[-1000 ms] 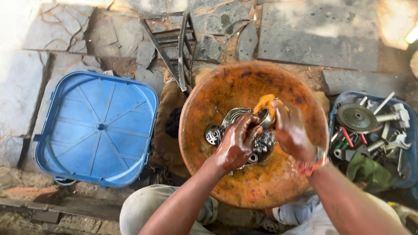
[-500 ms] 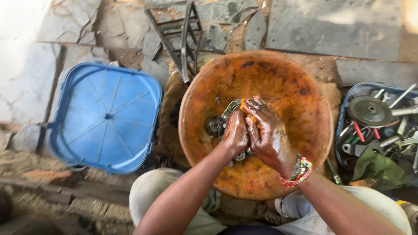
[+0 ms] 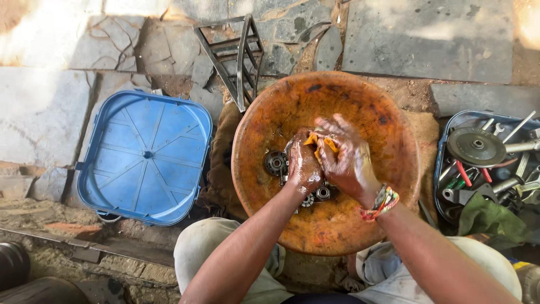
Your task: The person cleans various metal gears and bearing components inside a wooden bowl using a yellow cloth and fluid, picking up individual pieces to wipe them.
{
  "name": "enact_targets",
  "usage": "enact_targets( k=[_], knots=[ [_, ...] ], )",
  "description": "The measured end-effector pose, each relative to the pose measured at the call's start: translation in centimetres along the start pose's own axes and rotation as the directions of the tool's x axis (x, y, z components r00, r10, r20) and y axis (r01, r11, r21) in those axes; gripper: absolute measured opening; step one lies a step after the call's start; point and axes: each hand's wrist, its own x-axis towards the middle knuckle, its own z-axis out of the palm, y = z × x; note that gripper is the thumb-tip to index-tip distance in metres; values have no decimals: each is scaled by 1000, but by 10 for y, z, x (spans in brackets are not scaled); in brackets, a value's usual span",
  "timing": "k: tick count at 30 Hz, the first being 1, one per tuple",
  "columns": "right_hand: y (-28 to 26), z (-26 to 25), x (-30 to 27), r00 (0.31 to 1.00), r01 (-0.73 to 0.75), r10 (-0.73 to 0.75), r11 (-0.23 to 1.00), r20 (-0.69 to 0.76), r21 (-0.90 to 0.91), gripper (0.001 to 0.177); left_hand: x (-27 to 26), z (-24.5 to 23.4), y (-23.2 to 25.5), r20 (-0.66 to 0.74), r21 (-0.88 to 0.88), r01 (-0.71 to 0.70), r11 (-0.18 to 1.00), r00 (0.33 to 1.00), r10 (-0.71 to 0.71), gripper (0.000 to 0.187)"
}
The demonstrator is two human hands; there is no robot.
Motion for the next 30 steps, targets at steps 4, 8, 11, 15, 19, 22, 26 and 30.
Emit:
enact_targets(
  k=[4,8,11,15,19,22,26,30],
  knots=[
    [8,-2,0,974,-227,226,974,-29,-20,21,-46,40,24,327,940,-336,-53,849,416,37],
    [43,20,-16,785,-608,601,794,147,5,29,-48,63,25,211,962,-268,47,844,493,55],
    [53,48,-37,960,136,-174,974,-218,-179,32,-25,49,13,-125,547,-267,793,911,393,69],
    [16,44,-51,977,-131,140,989,-164,64,28,-6,20,-1,-210,-93,-16,996,978,-4,84],
    [-46,38,-51,986,-157,162,978,-25,136,24,31,-8,-13,-131,-193,142,971,977,-169,82],
    [-36,40,-8,988,-141,141,990,-66,3,22,65,-41,-32,-63,-253,120,960,988,-140,81],
    [-8,36,31,988,-151,140,968,-70,-200,24,103,-77,-64,104,-351,114,929,991,-82,79],
    [-37,49,-3,956,-278,289,947,-52,159,19,101,-85,-100,385,-535,45,844,902,196,78]
  ],
)
